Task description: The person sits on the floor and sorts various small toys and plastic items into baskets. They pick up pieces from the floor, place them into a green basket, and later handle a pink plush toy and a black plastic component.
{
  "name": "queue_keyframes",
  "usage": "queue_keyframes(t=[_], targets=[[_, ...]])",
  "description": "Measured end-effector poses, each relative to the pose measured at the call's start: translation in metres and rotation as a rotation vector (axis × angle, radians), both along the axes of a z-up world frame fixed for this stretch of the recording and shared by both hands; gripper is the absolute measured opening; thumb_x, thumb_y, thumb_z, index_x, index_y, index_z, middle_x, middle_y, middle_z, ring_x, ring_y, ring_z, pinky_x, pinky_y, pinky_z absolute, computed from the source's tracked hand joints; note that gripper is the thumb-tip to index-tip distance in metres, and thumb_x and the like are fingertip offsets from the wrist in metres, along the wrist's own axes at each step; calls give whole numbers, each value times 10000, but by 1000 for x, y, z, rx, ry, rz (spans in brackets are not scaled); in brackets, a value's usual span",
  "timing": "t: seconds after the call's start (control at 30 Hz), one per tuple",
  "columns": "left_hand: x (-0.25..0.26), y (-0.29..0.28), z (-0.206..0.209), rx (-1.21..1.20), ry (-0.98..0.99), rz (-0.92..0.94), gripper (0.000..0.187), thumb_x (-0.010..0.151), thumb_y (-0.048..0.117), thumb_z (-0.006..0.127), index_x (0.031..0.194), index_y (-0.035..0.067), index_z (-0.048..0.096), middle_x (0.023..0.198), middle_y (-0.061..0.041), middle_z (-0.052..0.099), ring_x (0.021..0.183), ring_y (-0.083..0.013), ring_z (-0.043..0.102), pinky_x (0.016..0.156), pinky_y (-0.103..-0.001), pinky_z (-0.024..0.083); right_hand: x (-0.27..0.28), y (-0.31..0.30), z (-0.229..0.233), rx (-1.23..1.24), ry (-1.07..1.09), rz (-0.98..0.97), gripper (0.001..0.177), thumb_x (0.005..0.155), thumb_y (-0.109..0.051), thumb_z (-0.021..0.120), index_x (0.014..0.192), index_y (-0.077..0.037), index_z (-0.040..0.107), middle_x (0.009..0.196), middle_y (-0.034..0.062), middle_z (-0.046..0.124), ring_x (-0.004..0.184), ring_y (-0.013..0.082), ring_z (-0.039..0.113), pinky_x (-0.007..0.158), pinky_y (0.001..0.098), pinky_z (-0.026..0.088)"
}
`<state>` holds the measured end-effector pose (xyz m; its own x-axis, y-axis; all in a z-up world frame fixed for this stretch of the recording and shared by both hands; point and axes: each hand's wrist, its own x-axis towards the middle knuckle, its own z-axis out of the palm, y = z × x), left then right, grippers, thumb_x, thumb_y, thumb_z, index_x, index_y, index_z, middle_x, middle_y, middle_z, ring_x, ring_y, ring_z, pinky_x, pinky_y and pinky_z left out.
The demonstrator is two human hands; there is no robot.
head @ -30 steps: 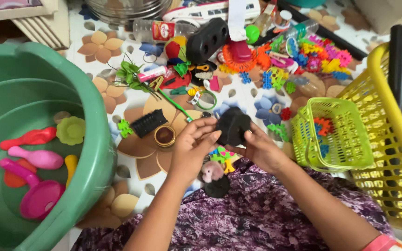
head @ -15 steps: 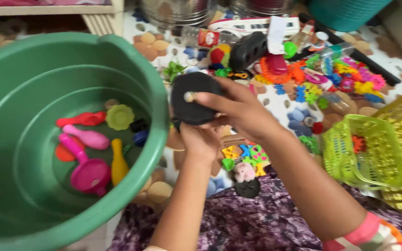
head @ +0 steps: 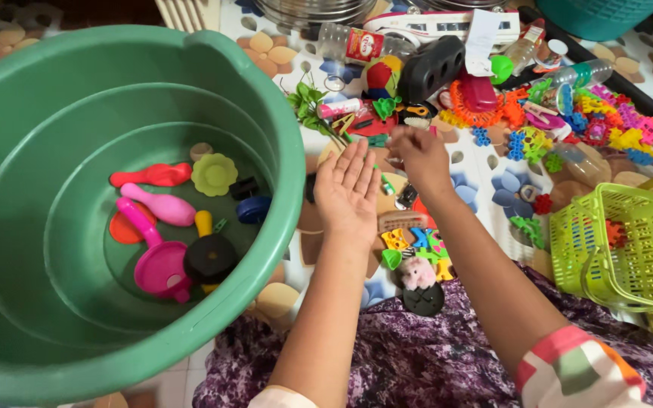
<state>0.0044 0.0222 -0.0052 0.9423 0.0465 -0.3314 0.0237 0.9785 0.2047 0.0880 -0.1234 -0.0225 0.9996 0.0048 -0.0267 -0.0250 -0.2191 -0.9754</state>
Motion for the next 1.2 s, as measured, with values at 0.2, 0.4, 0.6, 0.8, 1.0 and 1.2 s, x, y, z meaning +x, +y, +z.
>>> queue_keyframes(t=[0.2,0.4,0.6,0.8,1.0,1.2], targets=[[-3,0,0,96,22,-43,448,950,408,545,1252,88,631,1345,-50,683,1272,-217,618,1089,-387,452,-13,-39,-129,-848,-268,128,275,951,-301,650,1177,-163,724,975,140,761,831,295,730,763,418,563],[-5,-1,0,150,86,-95,451,937,421,541,1255,114,629,1337,-26,692,1244,-208,628,1051,-372,452,-32,-34,-140,-1061,-432,104,218,862,-276,695,1012,-157,798,1083,113,744,982,340,671,818,446,565],[-5,-4,0,195,126,-134,455,918,425,556,1250,126,644,1333,-10,695,1227,-183,627,1032,-354,444,-40,-55,-106,-600,-170,-59,190,873,-232,746,1027,-145,818,985,55,780,837,202,755,733,341,574],[-5,-20,-10,756,39,-148,439,875,323,670,1258,108,663,1284,-43,677,1208,-221,588,991,-399,462,-70,-110,-26,-284,-76,-10,393,923,-232,750,1295,-109,713,879,23,738,786,45,639,722,221,513],[-51,-61,4,2394,-443,474,474,757,409,737,1198,252,668,1320,-34,636,1239,-324,504,1000,-761,217,-113,-147,26,-105,15,71,237,977,-164,683,1145,-3,729,1034,34,738,888,94,664,797,282,570],[-45,-48,-3,2378,-546,-107,382,731,253,719,1106,183,742,1052,8,702,1070,-280,549,863,-580,388,-123,-158,12,144,-23,-42,167,1017,-150,617,1076,-4,674,1110,12,689,1030,119,666,885,340,604]])
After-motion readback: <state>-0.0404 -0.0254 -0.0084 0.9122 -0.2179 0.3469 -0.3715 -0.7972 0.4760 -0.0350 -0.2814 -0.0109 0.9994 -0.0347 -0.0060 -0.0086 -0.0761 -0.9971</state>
